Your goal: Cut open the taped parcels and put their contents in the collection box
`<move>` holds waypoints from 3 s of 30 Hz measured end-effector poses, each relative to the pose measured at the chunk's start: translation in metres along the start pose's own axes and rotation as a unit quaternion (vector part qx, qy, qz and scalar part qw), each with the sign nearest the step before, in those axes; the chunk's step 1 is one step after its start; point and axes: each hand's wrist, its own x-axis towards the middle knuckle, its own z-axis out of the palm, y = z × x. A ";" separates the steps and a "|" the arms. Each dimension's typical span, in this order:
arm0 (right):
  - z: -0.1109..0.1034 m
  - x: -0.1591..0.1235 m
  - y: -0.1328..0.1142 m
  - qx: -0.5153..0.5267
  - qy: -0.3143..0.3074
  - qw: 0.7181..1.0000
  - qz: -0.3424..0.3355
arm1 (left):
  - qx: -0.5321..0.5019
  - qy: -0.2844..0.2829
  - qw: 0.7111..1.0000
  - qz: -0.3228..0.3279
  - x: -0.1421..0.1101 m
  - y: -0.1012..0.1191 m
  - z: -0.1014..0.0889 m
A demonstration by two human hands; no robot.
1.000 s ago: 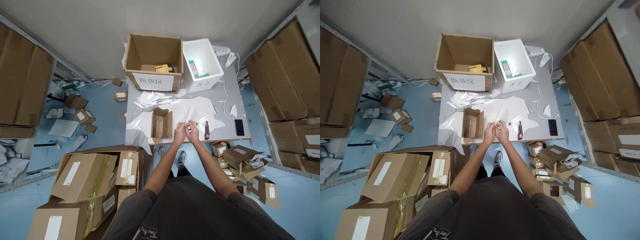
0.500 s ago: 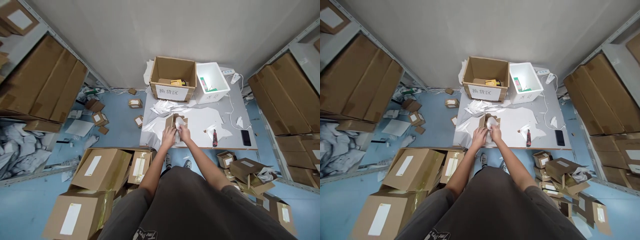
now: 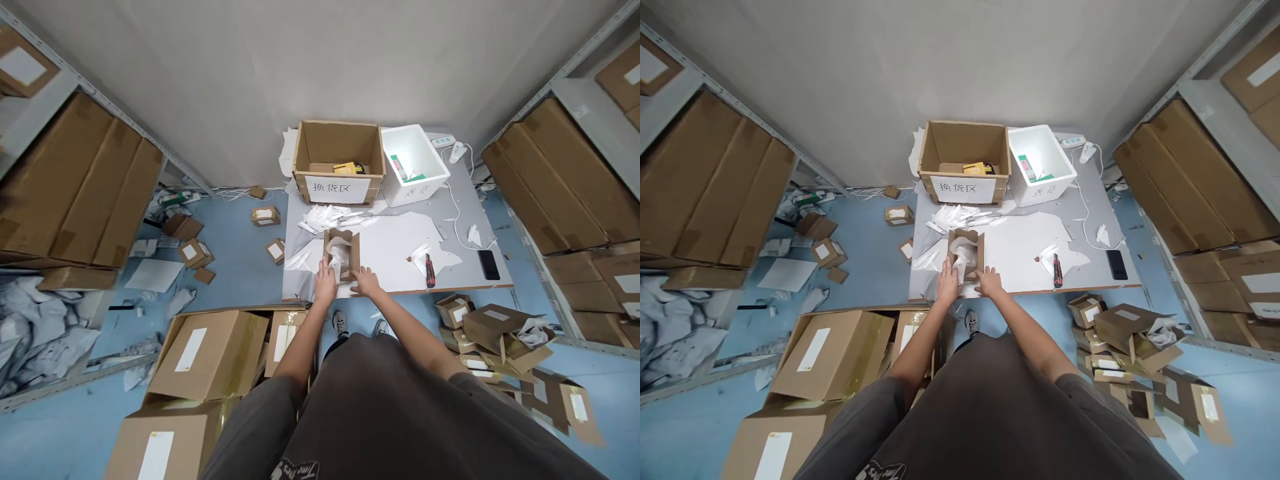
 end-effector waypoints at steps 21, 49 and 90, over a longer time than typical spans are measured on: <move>-0.063 -0.083 0.127 0.097 0.165 0.979 0.068 | -0.026 0.118 0.957 0.264 0.030 0.119 -0.002; 0.154 -0.664 0.662 0.220 0.413 0.624 0.625 | -0.075 -0.180 0.645 0.739 -0.207 0.879 0.342; -0.073 -0.159 -0.043 0.057 0.263 0.864 -0.425 | 0.020 0.347 0.906 -0.240 -0.331 0.036 -0.103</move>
